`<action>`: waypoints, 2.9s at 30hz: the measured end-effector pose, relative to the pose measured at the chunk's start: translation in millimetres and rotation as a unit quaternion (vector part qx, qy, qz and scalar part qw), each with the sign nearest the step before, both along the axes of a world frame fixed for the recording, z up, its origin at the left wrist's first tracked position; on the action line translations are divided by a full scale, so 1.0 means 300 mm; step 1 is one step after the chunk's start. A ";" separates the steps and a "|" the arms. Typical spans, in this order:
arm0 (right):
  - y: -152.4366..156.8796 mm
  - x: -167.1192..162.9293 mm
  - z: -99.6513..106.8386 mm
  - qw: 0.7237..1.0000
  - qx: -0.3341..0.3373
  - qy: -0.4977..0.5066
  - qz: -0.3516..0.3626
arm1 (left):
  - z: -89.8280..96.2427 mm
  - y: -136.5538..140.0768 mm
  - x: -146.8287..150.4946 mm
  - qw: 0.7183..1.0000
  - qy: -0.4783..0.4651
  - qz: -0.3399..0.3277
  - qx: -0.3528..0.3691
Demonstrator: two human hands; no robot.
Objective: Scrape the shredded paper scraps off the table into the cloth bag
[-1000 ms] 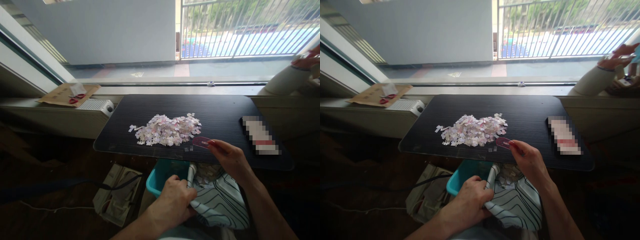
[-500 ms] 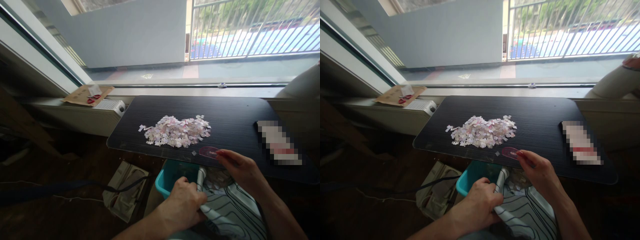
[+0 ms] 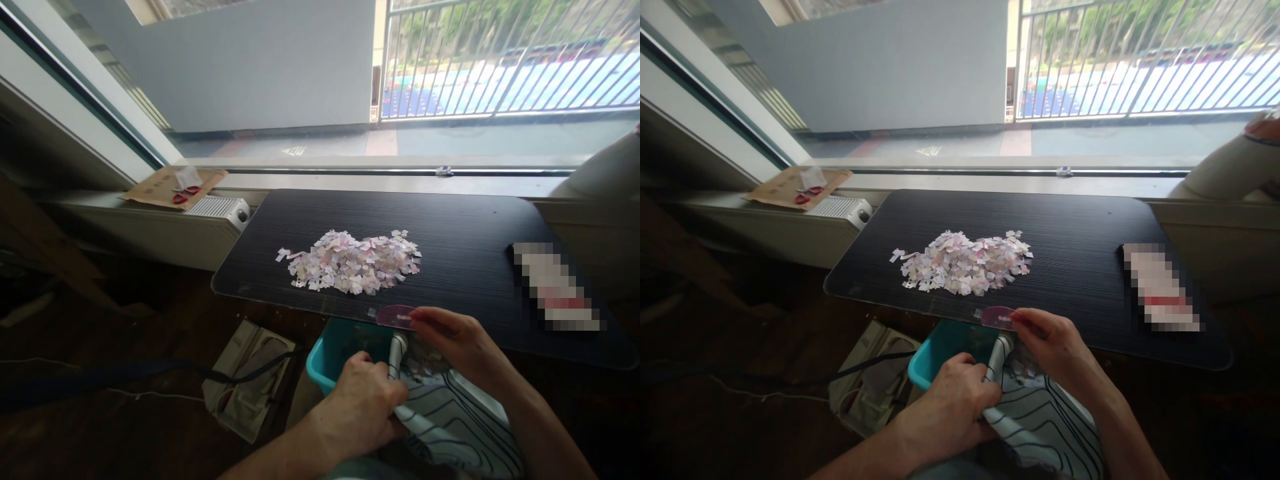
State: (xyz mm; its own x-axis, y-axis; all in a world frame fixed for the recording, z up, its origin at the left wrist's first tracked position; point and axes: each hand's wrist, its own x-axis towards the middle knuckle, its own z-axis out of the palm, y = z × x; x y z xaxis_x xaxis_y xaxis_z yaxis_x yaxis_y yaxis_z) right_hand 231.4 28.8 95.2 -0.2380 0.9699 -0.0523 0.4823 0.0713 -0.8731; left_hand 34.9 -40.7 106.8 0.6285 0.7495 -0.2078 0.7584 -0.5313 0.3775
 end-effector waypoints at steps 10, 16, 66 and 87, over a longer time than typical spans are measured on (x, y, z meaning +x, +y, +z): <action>0.039 -0.017 -0.035 0.998 0.063 -0.017 -0.012 | 0.006 0.003 -0.012 1.000 0.003 0.007 0.003; 0.036 -0.019 -0.035 0.999 0.037 -0.019 0.014 | 0.011 0.001 -0.021 1.000 0.003 0.009 0.006; 0.129 -0.102 0.023 0.983 0.148 -0.099 0.041 | -0.013 -0.007 -0.092 0.996 0.021 0.082 -0.013; 0.101 -0.085 0.044 0.985 0.116 -0.129 0.016 | -0.015 -0.017 -0.090 0.997 0.008 0.080 -0.013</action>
